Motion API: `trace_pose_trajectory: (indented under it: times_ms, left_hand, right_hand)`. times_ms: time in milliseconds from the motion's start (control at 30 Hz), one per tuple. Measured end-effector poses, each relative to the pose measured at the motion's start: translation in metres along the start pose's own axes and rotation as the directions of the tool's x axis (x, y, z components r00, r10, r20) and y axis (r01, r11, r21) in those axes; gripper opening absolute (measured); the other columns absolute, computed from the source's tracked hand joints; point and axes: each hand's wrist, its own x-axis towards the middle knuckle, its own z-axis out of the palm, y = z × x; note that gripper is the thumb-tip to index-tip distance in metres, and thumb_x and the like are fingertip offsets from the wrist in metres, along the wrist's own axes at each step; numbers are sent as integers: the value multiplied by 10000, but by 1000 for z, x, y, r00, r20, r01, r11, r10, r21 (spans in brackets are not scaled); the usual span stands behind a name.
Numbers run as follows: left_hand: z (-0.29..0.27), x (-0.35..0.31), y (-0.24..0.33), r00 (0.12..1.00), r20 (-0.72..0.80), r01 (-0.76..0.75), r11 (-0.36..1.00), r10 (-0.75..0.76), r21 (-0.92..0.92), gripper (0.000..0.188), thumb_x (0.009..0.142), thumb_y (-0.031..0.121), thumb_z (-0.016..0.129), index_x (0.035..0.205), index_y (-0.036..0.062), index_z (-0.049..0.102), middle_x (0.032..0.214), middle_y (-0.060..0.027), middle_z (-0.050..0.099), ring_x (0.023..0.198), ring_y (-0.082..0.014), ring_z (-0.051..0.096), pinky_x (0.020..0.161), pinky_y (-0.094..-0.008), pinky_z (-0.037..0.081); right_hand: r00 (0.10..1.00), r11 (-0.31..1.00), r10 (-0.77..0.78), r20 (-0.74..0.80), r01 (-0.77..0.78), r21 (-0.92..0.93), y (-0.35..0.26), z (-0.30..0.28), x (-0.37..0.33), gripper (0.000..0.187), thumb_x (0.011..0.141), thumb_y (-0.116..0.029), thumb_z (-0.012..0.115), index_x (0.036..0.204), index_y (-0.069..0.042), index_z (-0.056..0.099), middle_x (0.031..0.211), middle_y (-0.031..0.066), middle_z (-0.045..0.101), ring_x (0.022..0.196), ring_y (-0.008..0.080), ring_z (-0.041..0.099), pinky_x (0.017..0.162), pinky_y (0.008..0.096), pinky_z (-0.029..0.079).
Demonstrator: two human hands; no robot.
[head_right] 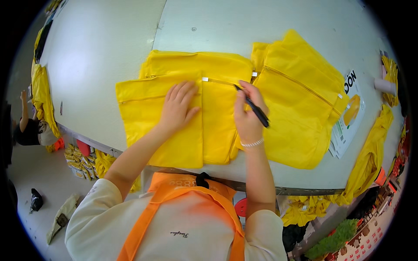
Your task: The person writes on small white tags attached to a stack of yellow raincoats using a black marker. After labeling, they place printed instruction sheets into the pockets of the raincoats and fold them.
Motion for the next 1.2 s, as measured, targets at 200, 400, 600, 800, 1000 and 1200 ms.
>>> trace_pose_trajectory:
  times_ms: [200, 400, 600, 800, 1000, 1200]
  left_hand:
    - [3, 41, -7, 991, -129, -19, 1000, 19, 3, 561, 848, 359, 591, 1290, 29, 483, 1318, -105, 468, 1254, -279, 400, 1037, -405, 309]
    - [12, 47, -13, 991, -136, -11, 998, 19, 60, 559, 833, 386, 599, 1284, 68, 509, 1220, -74, 505, 1151, -256, 448, 970, -401, 340]
    - [15, 47, -13, 989, -147, 11, 999, -6, 37, 535, 828, 395, 599, 1263, 92, 531, 1212, -67, 505, 1145, -254, 453, 965, -401, 344]
    - [14, 48, -14, 989, -147, 10, 999, -3, 51, 523, 832, 396, 595, 1243, 79, 536, 1213, -72, 504, 1145, -252, 452, 965, -397, 344]
    - [15, 48, -15, 990, -142, 14, 999, -9, 38, 515, 823, 368, 598, 1255, 96, 537, 1209, -74, 503, 1138, -272, 455, 961, -417, 346]
    - [20, 41, -24, 969, -247, -22, 985, -22, -174, 464, 867, 348, 562, 1230, 62, 530, 1215, -107, 508, 1138, -295, 460, 953, -430, 361]
  right_hand:
    - [998, 991, -47, 50, 41, 125, 4, 60, 28, 119, 794, -52, 658, 888, -2, 605, 747, 97, 640, 660, 151, 609, 632, 255, 491]
    - [986, 989, -150, 79, 149, 19, 25, 82, 43, 120, 760, -57, 677, 772, -42, 559, 586, 36, 559, 506, 110, 542, 504, 249, 453]
    - [979, 980, -197, 43, 199, -30, 28, 89, 44, 135, 735, -46, 681, 741, -54, 546, 578, 39, 540, 488, 135, 523, 489, 261, 442]
    - [954, 947, -296, 37, 299, -122, 38, 96, 46, 144, 713, -33, 681, 720, -61, 540, 575, 54, 523, 483, 171, 507, 477, 281, 434]
    - [966, 962, -250, 63, 255, -99, 32, 91, 45, 121, 732, -36, 674, 745, -48, 554, 583, 59, 536, 494, 170, 526, 480, 286, 437]
    - [932, 915, -362, 19, 360, -182, 16, 78, 9, 112, 835, -16, 608, 946, -25, 598, 764, 137, 582, 659, 278, 570, 594, 354, 465]
